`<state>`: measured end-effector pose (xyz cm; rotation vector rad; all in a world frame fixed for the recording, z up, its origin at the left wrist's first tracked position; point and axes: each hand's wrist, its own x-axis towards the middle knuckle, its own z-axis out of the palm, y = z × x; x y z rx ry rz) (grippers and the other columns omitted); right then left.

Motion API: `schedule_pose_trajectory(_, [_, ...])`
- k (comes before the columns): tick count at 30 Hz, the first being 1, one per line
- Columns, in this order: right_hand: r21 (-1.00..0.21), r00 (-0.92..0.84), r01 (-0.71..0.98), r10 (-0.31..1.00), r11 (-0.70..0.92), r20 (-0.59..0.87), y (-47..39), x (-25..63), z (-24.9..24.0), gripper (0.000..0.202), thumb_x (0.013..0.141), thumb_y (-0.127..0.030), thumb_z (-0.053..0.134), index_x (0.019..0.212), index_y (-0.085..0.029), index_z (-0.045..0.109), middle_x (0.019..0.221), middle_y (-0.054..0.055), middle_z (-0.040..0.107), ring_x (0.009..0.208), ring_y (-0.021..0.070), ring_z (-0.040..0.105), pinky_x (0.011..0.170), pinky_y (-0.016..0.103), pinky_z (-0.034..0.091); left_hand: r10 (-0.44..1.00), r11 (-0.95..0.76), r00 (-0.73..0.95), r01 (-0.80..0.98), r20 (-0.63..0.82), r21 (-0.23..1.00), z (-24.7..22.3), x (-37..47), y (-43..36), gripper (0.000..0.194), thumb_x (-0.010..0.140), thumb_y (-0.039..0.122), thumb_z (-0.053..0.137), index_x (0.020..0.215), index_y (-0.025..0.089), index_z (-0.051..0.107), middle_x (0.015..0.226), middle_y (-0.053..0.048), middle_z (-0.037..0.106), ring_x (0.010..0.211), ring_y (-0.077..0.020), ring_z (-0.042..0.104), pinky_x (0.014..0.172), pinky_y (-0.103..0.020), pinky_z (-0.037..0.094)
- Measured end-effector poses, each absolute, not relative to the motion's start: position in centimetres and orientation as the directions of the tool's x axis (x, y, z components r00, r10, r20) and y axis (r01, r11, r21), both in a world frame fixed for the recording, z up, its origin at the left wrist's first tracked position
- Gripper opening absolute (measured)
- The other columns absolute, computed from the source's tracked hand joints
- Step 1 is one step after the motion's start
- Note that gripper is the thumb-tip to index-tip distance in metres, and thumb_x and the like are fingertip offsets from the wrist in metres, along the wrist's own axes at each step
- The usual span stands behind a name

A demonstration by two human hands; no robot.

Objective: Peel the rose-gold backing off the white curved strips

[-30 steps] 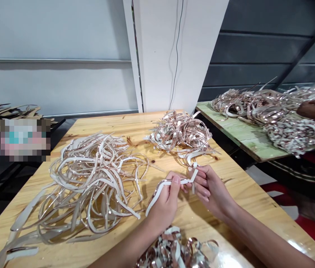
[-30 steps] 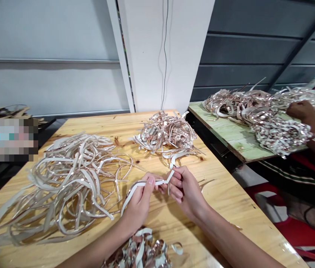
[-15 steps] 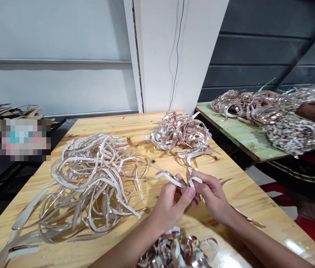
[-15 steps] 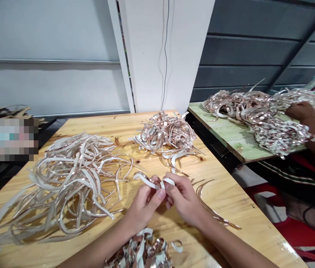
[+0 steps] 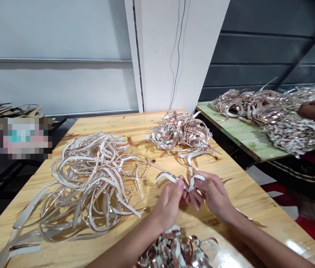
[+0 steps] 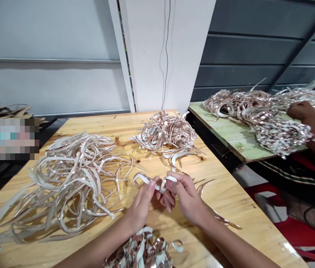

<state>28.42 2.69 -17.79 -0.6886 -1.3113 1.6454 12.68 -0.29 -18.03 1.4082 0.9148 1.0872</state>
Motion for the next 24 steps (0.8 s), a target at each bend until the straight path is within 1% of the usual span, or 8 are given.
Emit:
schedule_pose_trajectory(4, [-0.965,-0.450,-0.258,0.889,-0.038,0.086,2.5,28.3,-17.7,0.028,0.096,-0.028,0.056,0.069,-0.021,0.056,0.047,-0.006,0.048,0.040,0.0128,0.047,0.050,0.027,0.048,0.981,-0.095,0.167,-0.015,0.096,0.995,-18.4,12.8,-0.4,0.057,0.104,0.062,0.035,0.071,0.024,0.061,0.069,-0.006,0.064,0.070,-0.0211,0.060,0.070,-0.034,0.053])
schedule_pose_trajectory(7, [-0.960,-0.415,-0.273,0.908,-0.060,0.062,2.5,28.2,-17.6,0.027,0.096,-0.028,0.054,0.070,-0.022,0.055,0.047,-0.005,0.051,0.038,0.0128,0.046,0.041,0.024,0.040,0.970,-0.085,0.220,-0.078,0.100,0.993,-18.9,12.8,-0.3,0.053,0.106,0.056,0.034,0.072,0.023,0.057,0.068,-0.004,0.062,0.067,-0.0192,0.060,0.071,-0.033,0.052])
schedule_pose_trajectory(10, [-0.939,-0.344,-0.337,0.937,-0.062,0.062,2.9,28.1,-17.7,0.030,0.096,-0.025,0.054,0.066,-0.022,0.052,0.047,-0.005,0.050,0.036,0.0118,0.044,0.036,0.023,0.033,0.948,-0.088,0.291,-0.161,0.132,0.983,-19.0,12.9,-0.1,0.046,0.108,0.050,0.034,0.080,0.021,0.056,0.071,-0.003,0.062,0.068,-0.0178,0.059,0.070,-0.032,0.052])
schedule_pose_trajectory(13, [-0.920,-0.265,-0.391,0.960,-0.022,0.090,3.3,28.2,-18.1,0.033,0.096,-0.024,0.055,0.064,-0.023,0.049,0.046,-0.006,0.046,0.037,0.0118,0.044,0.038,0.023,0.034,0.930,-0.120,0.321,-0.191,0.177,0.974,-18.9,12.9,-0.2,0.037,0.107,0.046,0.041,0.086,0.020,0.057,0.078,-0.004,0.061,0.070,-0.0170,0.058,0.067,-0.030,0.051])
schedule_pose_trajectory(15, [-0.926,-0.255,-0.379,0.961,0.002,0.107,3.4,28.2,-18.3,0.033,0.097,-0.025,0.056,0.065,-0.023,0.050,0.048,-0.006,0.046,0.039,0.0125,0.045,0.040,0.024,0.038,0.928,-0.146,0.320,-0.157,0.191,0.977,-18.7,12.9,-0.2,0.033,0.106,0.044,0.045,0.088,0.020,0.059,0.081,-0.004,0.061,0.072,-0.0170,0.058,0.067,-0.029,0.050])
schedule_pose_trajectory(17, [-0.939,-0.287,-0.343,0.949,0.025,0.130,3.3,28.3,-18.3,0.032,0.098,-0.028,0.056,0.066,-0.023,0.052,0.049,-0.005,0.047,0.042,0.0135,0.047,0.043,0.026,0.040,0.941,-0.169,0.281,-0.099,0.190,0.981,-18.5,12.9,-0.3,0.035,0.106,0.042,0.046,0.086,0.020,0.062,0.082,-0.004,0.064,0.076,-0.0182,0.060,0.073,-0.030,0.051])
schedule_pose_trajectory(20, [-0.955,-0.368,-0.293,0.918,0.037,0.148,2.6,28.1,-18.0,0.031,0.099,-0.032,0.056,0.070,-0.022,0.055,0.052,-0.004,0.048,0.046,0.0148,0.049,0.049,0.028,0.043,0.970,-0.137,0.195,-0.068,0.148,0.988,-18.4,12.9,-0.3,0.045,0.108,0.044,0.040,0.078,0.020,0.063,0.077,-0.004,0.066,0.076,-0.0198,0.062,0.078,-0.032,0.051])
schedule_pose_trajectory(24, [-0.970,-0.420,-0.241,0.896,0.042,0.143,2.0,28.0,-17.5,0.034,0.100,-0.036,0.055,0.069,-0.022,0.052,0.054,-0.004,0.047,0.048,0.0155,0.050,0.053,0.030,0.044,0.991,-0.084,0.094,-0.078,0.092,0.993,-18.6,13.0,-0.2,0.046,0.107,0.050,0.039,0.076,0.022,0.055,0.068,-0.001,0.060,0.068,-0.0177,0.056,0.069,-0.029,0.048])
